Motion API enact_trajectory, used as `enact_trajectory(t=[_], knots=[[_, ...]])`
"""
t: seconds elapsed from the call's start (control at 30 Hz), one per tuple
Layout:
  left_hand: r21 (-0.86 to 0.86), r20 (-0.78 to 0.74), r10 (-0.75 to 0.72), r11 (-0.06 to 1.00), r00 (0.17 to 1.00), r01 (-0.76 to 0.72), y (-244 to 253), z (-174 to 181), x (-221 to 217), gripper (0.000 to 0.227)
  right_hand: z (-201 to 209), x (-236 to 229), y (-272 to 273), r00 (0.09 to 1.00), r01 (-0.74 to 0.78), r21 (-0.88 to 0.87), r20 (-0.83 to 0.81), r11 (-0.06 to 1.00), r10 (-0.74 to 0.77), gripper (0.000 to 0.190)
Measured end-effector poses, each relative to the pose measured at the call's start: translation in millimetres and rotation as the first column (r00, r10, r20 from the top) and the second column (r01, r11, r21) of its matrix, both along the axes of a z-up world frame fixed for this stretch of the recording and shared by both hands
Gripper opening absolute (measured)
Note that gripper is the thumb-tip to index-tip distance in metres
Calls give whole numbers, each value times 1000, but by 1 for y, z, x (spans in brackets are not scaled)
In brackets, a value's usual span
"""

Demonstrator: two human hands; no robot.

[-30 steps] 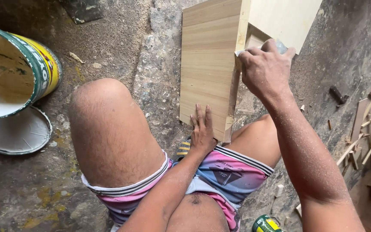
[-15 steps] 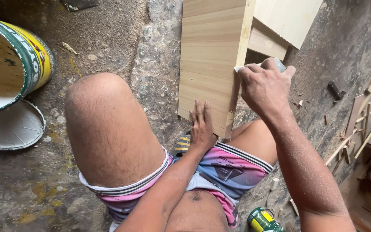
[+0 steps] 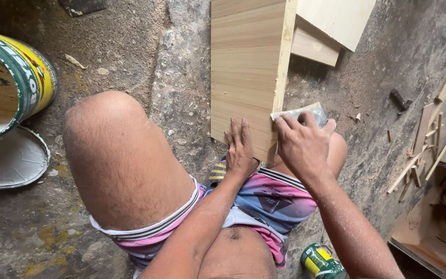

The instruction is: Applying wood filler to the edges of wooden boards and sanding them smooth in a workshop environment.

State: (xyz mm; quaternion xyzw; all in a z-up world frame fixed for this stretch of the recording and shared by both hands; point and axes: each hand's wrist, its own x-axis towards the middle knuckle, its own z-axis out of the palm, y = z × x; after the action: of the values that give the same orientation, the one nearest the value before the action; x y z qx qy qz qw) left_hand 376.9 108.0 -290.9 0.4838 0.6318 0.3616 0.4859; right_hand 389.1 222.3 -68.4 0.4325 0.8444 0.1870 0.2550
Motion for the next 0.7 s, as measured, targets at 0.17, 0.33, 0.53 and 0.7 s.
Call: enact_trajectory(t=[0.17,0.33,0.53,0.7], knots=[[9,-16,5,1000,1000,-5,-1,5,-2,119,4,0,-26,999,50,-19,-5,999,-50,18],[8,13,-7,1000,1000,7,0,2,-2,116,3,4,-45,993,78,-2,-87,997,-78,19],[-6,40,-16,1000,999,17,8,15,-11,119,6,36,-30,551,193,-299,-755,935,-355,27],[10,-3,-29,1000,1000,29,7,15,-10,118,-44,39,-16,392,127,-197,-890,972,-232,32]])
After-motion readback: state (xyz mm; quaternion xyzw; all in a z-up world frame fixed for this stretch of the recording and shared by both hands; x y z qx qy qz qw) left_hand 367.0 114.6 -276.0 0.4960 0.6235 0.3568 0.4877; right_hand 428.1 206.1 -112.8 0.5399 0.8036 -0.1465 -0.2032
